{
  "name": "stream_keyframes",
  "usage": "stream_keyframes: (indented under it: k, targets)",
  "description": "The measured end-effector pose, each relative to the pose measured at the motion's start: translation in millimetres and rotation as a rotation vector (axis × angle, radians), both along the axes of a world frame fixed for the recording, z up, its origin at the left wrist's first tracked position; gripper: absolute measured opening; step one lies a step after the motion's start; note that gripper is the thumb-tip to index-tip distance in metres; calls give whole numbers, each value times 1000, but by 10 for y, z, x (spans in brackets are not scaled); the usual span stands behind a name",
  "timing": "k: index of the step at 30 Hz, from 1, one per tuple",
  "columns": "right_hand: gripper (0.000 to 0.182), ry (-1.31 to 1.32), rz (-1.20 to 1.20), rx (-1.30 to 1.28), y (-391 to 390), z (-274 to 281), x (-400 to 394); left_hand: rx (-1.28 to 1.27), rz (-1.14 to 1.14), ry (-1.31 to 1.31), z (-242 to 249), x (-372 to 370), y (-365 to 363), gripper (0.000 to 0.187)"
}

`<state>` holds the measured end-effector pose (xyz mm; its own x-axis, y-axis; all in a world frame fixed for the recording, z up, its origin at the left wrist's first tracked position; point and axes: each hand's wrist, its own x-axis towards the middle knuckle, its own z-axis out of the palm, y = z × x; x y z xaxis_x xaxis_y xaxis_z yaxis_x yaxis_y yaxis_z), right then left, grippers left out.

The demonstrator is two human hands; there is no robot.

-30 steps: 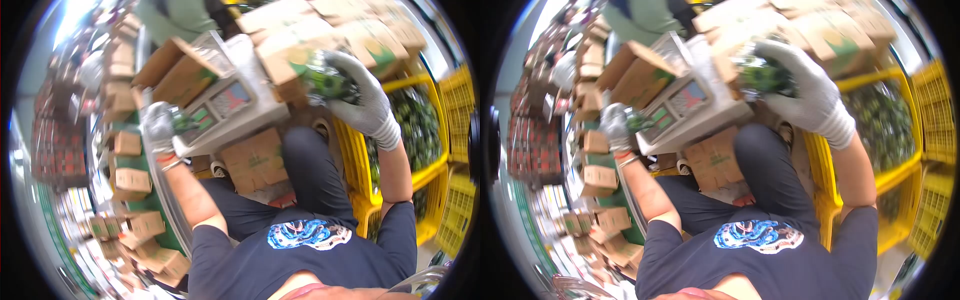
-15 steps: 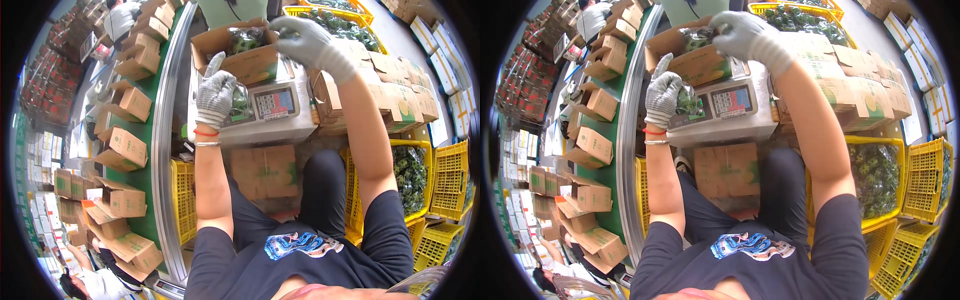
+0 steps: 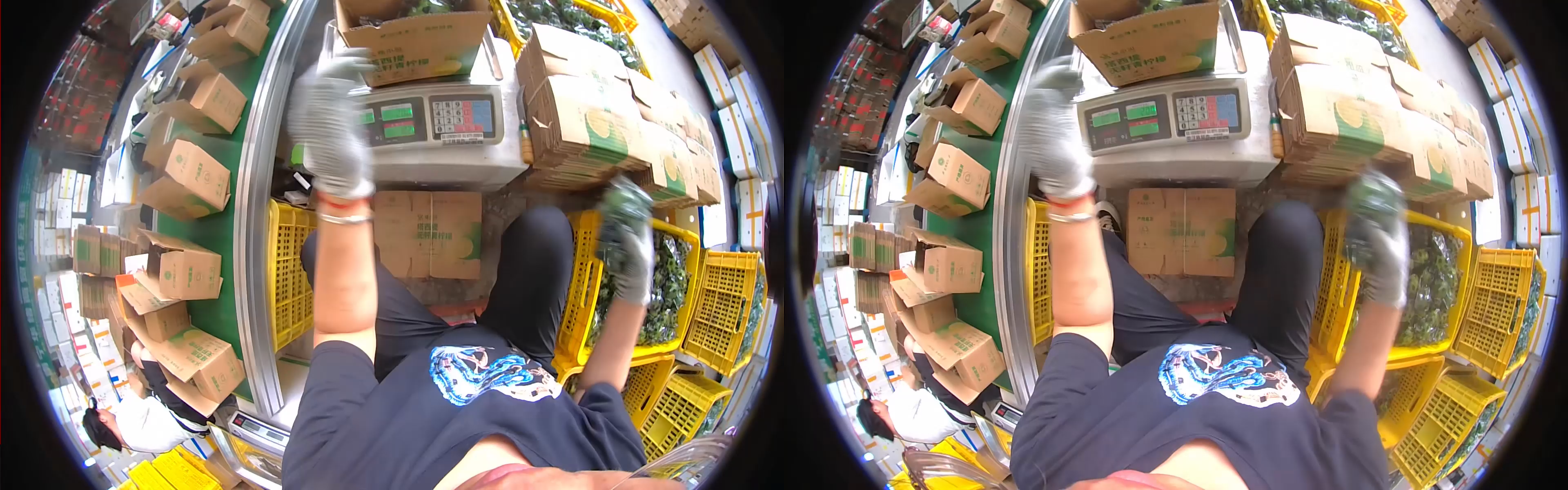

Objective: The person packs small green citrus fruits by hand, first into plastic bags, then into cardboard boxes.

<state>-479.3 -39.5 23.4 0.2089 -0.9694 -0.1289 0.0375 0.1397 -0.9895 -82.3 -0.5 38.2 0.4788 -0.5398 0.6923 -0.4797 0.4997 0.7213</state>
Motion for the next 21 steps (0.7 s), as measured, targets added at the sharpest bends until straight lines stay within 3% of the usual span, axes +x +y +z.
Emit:
stream_keyframes:
  k: [2, 3, 5, 6, 7, 8, 9, 12, 15, 16, 17, 18, 19, 21]
  targets:
    - [56, 162, -410, -27, 265, -144, -748, -81, 9, 552, 48, 398, 121, 24]
    - [55, 275, -598, 17, 436, -192, -1113, -87, 94, 662, -25, 605, 148, 23]
    - [59, 386, -949, 102, 937, -886, -2584, -113, 58, 739, -81, 790, 218, 22]
    - [59, 358, -966, 89, 1227, -703, -2555, -82, 46, 747, -86, 771, 200, 21]
    - [55, 395, -1078, 106, 1481, -912, -2962, -50, 40, 752, -78, 718, 156, 20]
    - [55, 507, -1018, 24, 1723, -1357, -3696, -11, 26, 758, -70, 665, 122, 20]
    - [53, 645, -1022, 79, 1811, -1266, -3548, 13, 23, 764, -86, 587, 71, 18]
    - [65, 577, -828, -3, 1744, -1027, -2855, 62, 12, 736, -147, 472, -71, 20]
    - [70, 414, -999, 243, 1868, -1129, -3243, 87, 21, 701, -136, 454, -158, 23]
    - [69, 430, -1108, 217, 2051, -1264, -3498, 102, 31, 685, -124, 460, -145, 24]
    - [59, 432, -1212, 259, 2296, -1405, -3621, 114, 39, 669, -117, 482, -145, 26]
    - [46, 520, -1128, 339, 2651, -1782, -4165, 123, 15, 672, -77, 537, -155, 31]
    - [51, 955, -838, 652, 2908, -2039, -4699, 123, 25, 656, -49, 575, -188, 34]
    - [67, 1489, -634, 509, 2825, -2111, -4543, 130, 3, 599, 41, 651, -301, 37]
